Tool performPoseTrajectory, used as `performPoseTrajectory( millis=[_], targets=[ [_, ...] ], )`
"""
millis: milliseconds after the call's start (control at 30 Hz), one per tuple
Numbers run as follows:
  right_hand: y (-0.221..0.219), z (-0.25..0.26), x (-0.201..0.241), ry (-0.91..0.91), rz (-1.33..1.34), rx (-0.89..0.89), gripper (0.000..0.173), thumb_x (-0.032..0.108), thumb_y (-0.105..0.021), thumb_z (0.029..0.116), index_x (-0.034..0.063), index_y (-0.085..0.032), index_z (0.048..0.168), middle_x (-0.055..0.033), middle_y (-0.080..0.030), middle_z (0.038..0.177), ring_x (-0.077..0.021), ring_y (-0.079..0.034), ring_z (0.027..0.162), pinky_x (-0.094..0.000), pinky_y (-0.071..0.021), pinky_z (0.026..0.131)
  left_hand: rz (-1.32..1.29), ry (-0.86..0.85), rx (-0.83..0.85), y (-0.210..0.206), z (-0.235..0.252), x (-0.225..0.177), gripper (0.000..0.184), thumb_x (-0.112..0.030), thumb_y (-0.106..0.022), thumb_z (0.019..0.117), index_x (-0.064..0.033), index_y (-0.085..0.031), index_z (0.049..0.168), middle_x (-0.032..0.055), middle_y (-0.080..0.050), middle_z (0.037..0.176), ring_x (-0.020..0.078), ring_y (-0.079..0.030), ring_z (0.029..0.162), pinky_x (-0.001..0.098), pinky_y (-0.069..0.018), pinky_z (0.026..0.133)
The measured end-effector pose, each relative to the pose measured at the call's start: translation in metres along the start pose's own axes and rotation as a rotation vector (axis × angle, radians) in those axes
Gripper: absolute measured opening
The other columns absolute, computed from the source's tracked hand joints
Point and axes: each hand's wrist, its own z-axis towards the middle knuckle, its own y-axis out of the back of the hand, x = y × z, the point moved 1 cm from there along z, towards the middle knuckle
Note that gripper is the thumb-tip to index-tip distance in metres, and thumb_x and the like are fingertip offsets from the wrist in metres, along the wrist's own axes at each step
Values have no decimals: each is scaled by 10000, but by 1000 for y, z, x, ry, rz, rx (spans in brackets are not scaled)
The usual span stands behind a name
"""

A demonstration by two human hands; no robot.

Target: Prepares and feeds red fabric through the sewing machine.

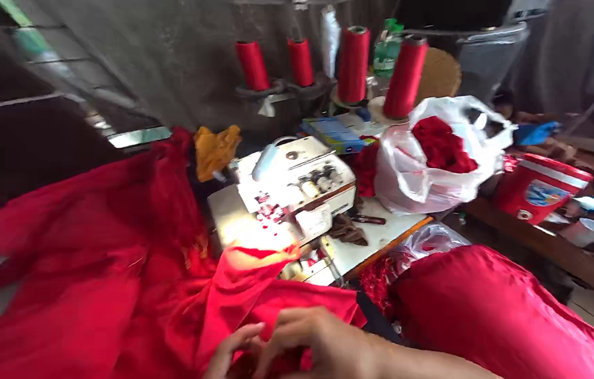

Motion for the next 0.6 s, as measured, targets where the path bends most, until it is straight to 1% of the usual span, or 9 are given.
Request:
performPoseTrajectory(
  millis=[33, 100, 167, 200, 267, 333, 367, 500, 600],
  targets=[
    [2, -1, -1, -20, -9, -55, 157, 99, -752, 894, -21, -744, 996, -144, -699, 942, -198, -671, 906, -327, -560, 814, 15, 44, -17, -1, -1, -5, 461, -145, -799, 874, -72, -584, 1275, -98, -664, 1155, 9, -659, 1023, 251, -591, 891],
    [9, -1, -8, -83, 34, -171, 88, 37, -715, 893, 7, -729, 975, -74, -701, 970, -87, -670, 910, -238, -570, 812, 2, 69, -67, -1, 0, -8, 362, -96, -778, 859, -126, -624, 1185, -94, -682, 1093, 19, -679, 931, 235, -610, 808],
    [16, 0, -17, -144, 147, -234, 78, 45, -701, 914, 37, -717, 990, -3, -707, 991, -14, -664, 884, -192, -576, 779, -18, -4, -95, 1, 3, 1, 274, -163, -795, 859, -152, -682, 1109, -58, -680, 1083, 32, -680, 878, 207, -611, 730],
    [17, 1, -21, -147, 209, -244, 71, 44, -692, 925, 43, -709, 994, 10, -708, 990, -10, -662, 880, -191, -576, 777, 2, -49, -92, 2, 5, 5, 224, -197, -789, 873, -150, -703, 1073, -41, -675, 1100, 31, -679, 896, 193, -610, 725],
    [16, 1, -26, -134, 297, -266, 71, 40, -685, 932, 48, -702, 1001, 17, -711, 988, -23, -668, 886, -198, -580, 785, 49, -60, -81, 1, 9, 7, 184, -185, -774, 884, -105, -716, 1039, 4, -669, 1128, 43, -686, 911, 194, -616, 717],
    [15, -1, -27, -134, 342, -276, 104, 26, -682, 931, 39, -707, 1031, 3, -720, 1012, -40, -679, 893, -207, -589, 796, 59, -16, -86, -3, 12, 5, 237, -126, -767, 873, -47, -703, 1088, 45, -656, 1136, 55, -692, 849, 207, -622, 685],
    [16, -2, -27, -135, 352, -269, 124, 20, -681, 932, 31, -713, 1052, -8, -724, 1033, -49, -684, 904, -211, -594, 804, 55, -9, -93, -5, 14, 5, 244, -102, -765, 869, -33, -703, 1094, 55, -647, 1141, 54, -688, 845, 203, -621, 687],
    [27, -6, -31, -96, 320, -202, 174, -1, -686, 916, 21, -737, 1080, -26, -719, 1065, -67, -686, 956, -216, -595, 833, 53, -35, -102, -7, 18, 5, 127, -51, -747, 876, -22, -736, 999, 71, -625, 1129, 37, -682, 866, 176, -620, 706],
    [35, -10, -37, 2, 265, -189, 228, 1, -702, 916, 18, -721, 1143, -38, -717, 1105, -90, -689, 994, -246, -600, 878, 15, -59, -103, -6, 22, 4, 200, -35, -720, 898, -21, -721, 1098, 58, -639, 1128, 37, -682, 798, 181, -616, 656]
  ],
)
